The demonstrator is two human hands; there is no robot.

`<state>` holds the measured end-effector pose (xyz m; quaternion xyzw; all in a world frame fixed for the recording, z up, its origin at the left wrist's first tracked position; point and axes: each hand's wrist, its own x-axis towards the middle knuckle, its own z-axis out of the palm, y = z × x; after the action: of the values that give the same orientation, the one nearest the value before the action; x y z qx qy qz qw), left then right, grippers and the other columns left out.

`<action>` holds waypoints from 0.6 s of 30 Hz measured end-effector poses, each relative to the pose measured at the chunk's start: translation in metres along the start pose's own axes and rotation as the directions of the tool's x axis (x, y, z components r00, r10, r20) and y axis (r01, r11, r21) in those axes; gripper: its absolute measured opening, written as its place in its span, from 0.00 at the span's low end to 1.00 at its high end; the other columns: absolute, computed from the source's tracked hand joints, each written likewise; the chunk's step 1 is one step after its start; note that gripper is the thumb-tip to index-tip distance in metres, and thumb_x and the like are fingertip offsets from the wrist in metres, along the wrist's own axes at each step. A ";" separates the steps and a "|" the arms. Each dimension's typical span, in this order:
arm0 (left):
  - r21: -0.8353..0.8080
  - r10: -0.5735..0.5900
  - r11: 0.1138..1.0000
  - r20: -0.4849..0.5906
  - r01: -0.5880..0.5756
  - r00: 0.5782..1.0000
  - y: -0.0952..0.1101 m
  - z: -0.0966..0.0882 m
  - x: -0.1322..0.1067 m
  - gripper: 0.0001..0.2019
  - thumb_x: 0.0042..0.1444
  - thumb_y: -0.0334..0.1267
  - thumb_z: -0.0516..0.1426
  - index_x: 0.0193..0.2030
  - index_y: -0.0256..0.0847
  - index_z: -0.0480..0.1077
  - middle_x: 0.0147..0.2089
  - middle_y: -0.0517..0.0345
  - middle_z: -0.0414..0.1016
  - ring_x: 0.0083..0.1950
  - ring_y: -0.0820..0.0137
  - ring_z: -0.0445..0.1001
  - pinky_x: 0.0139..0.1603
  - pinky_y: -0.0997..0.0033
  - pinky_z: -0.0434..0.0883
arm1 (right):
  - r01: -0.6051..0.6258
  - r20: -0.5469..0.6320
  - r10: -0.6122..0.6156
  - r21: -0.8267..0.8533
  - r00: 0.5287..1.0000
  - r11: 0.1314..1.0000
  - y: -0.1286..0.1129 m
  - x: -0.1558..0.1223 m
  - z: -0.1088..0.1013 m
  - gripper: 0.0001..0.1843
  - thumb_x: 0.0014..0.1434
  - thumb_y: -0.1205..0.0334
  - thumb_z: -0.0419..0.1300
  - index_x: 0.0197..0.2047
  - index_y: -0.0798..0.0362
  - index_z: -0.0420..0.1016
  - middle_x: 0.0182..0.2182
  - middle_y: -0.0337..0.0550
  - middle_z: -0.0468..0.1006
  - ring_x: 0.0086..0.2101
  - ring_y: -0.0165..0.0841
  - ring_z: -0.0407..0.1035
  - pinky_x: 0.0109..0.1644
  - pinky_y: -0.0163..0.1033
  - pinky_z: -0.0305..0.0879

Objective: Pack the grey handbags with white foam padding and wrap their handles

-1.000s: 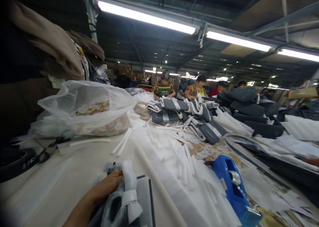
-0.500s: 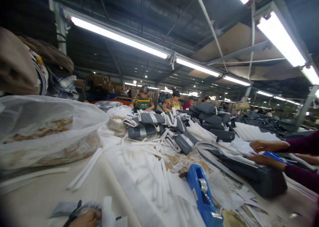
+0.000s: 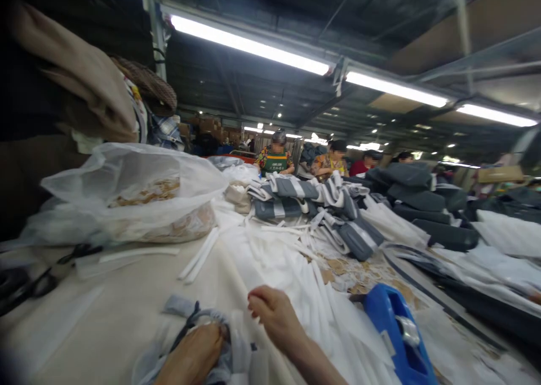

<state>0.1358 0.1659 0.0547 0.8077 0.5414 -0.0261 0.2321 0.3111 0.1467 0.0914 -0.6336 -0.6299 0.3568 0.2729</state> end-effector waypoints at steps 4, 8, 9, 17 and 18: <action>-0.048 -0.043 0.998 0.020 0.044 0.999 0.002 -0.003 0.000 0.21 0.59 0.26 0.40 0.46 0.28 0.72 0.46 0.33 0.75 0.51 0.52 0.74 0.51 0.53 0.68 | -0.015 0.139 0.030 -0.105 0.990 0.994 -0.006 0.078 0.029 0.09 0.61 0.69 0.53 0.36 0.58 0.74 0.27 0.39 0.74 0.32 0.31 0.71 0.35 0.34 0.65; -0.079 -0.053 0.995 0.062 0.057 0.997 0.001 -0.003 0.004 0.21 0.57 0.23 0.41 0.47 0.25 0.72 0.46 0.29 0.74 0.51 0.50 0.73 0.51 0.51 0.68 | -0.007 0.212 0.068 -0.276 0.975 0.961 -0.007 0.118 0.068 0.07 0.59 0.61 0.61 0.36 0.58 0.73 0.32 0.40 0.75 0.35 0.33 0.71 0.41 0.42 0.67; -0.088 -0.048 0.995 0.071 0.055 0.996 0.001 -0.002 0.005 0.21 0.57 0.24 0.41 0.48 0.24 0.72 0.47 0.29 0.74 0.52 0.50 0.73 0.52 0.51 0.68 | -0.010 0.202 0.079 -0.318 0.976 0.948 -0.007 0.124 0.077 0.10 0.58 0.59 0.63 0.38 0.57 0.73 0.36 0.41 0.75 0.38 0.34 0.71 0.44 0.44 0.67; -0.125 -0.051 0.990 0.091 0.062 0.995 -0.004 0.006 0.010 0.21 0.56 0.25 0.42 0.47 0.25 0.72 0.46 0.29 0.74 0.51 0.49 0.73 0.52 0.50 0.68 | -0.083 0.202 0.176 -0.401 0.963 0.912 -0.004 0.139 0.104 0.10 0.61 0.57 0.60 0.36 0.57 0.73 0.35 0.40 0.75 0.35 0.32 0.71 0.41 0.42 0.69; -0.123 -0.044 0.991 0.089 0.055 0.995 -0.003 0.006 0.009 0.21 0.56 0.25 0.42 0.48 0.25 0.71 0.46 0.29 0.74 0.51 0.48 0.72 0.52 0.49 0.68 | -0.092 0.198 0.179 -0.384 0.964 0.919 -0.003 0.138 0.101 0.10 0.61 0.57 0.60 0.36 0.57 0.73 0.35 0.40 0.75 0.35 0.32 0.71 0.41 0.42 0.69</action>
<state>0.1377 0.1722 0.0459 0.7759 0.5512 -0.0326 0.3050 0.2227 0.2737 0.0188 -0.6705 -0.6675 0.3202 0.0481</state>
